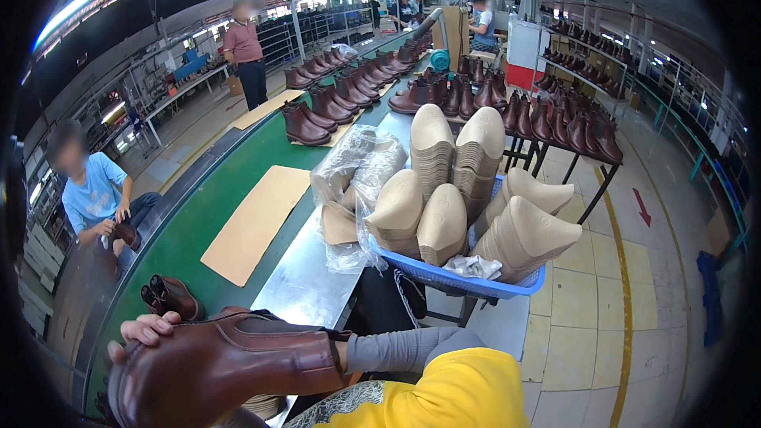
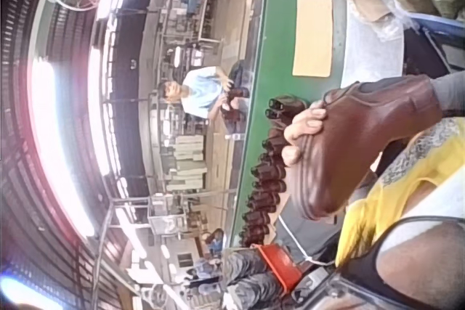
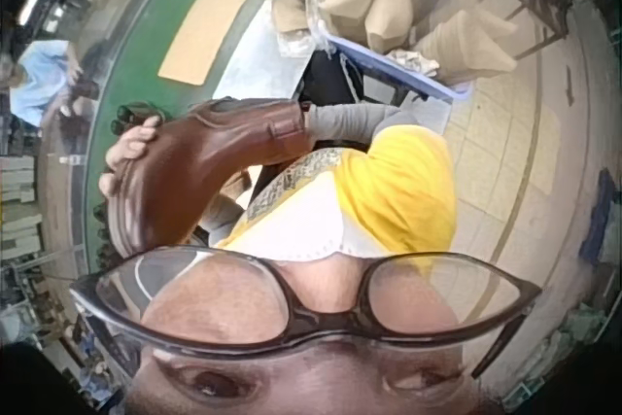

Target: Inspecting, cleaning, and assembling shoe components on a production line.

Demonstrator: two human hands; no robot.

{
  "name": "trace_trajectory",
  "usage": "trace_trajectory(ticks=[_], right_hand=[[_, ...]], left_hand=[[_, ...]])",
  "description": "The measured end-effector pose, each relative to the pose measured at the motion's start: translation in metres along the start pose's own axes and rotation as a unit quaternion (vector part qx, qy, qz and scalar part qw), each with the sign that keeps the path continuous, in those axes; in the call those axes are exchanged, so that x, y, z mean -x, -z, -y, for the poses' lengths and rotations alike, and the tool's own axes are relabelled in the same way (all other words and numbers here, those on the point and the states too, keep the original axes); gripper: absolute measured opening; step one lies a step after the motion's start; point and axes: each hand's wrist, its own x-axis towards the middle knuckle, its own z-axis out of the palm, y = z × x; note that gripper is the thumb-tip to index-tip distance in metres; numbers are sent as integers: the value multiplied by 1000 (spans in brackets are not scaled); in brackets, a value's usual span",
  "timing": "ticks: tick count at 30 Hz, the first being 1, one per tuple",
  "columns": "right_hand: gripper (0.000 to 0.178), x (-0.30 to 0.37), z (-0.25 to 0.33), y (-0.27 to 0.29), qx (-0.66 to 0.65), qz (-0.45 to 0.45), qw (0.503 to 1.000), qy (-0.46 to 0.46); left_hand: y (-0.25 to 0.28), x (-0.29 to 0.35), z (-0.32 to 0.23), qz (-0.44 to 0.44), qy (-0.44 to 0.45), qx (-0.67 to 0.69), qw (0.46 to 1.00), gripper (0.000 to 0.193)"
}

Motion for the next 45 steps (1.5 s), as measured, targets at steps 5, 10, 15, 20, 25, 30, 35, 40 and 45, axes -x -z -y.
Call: trace_trajectory(ticks=[5, 10, 15, 20, 25, 30, 35, 40, 45], right_hand=[[49, -49, -1, -35, -247, -31, 964, 98], [49, -67, -38, -95, -485, -58, 855, 173], [49, -114, -27, -139, -707, -118, 662, 218], [49, -128, -16, -115, -740, -176, 606, 231], [49, -108, -28, -123, -752, -199, 591, 215], [50, -96, -40, -116, -744, -206, 596, 221], [50, -90, -42, -106, -729, -202, 610, 235], [51, -91, -44, -91, -713, -189, 627, 252], [51, -93, -49, -81, -696, -177, 644, 264]], left_hand=[[-65, 12, 0, -136, -90, -151, 975, 23], [-47, 3, -28, 2, -100, -150, 984, 33], [-56, -2, -41, -20, -80, -112, 990, 31], [-10, 15, 9, -39, -86, 81, 992, 66], [-6, 32, 3, -173, -3, -93, 980, 142], [3, 25, -8, -102, -3, -68, 993, 137], [39, 47, -15, -110, 88, 96, 985, 89], [26, 30, -4, -162, 71, 124, 976, 67], [28, 22, -5, -34, 85, 95, 991, 79]])
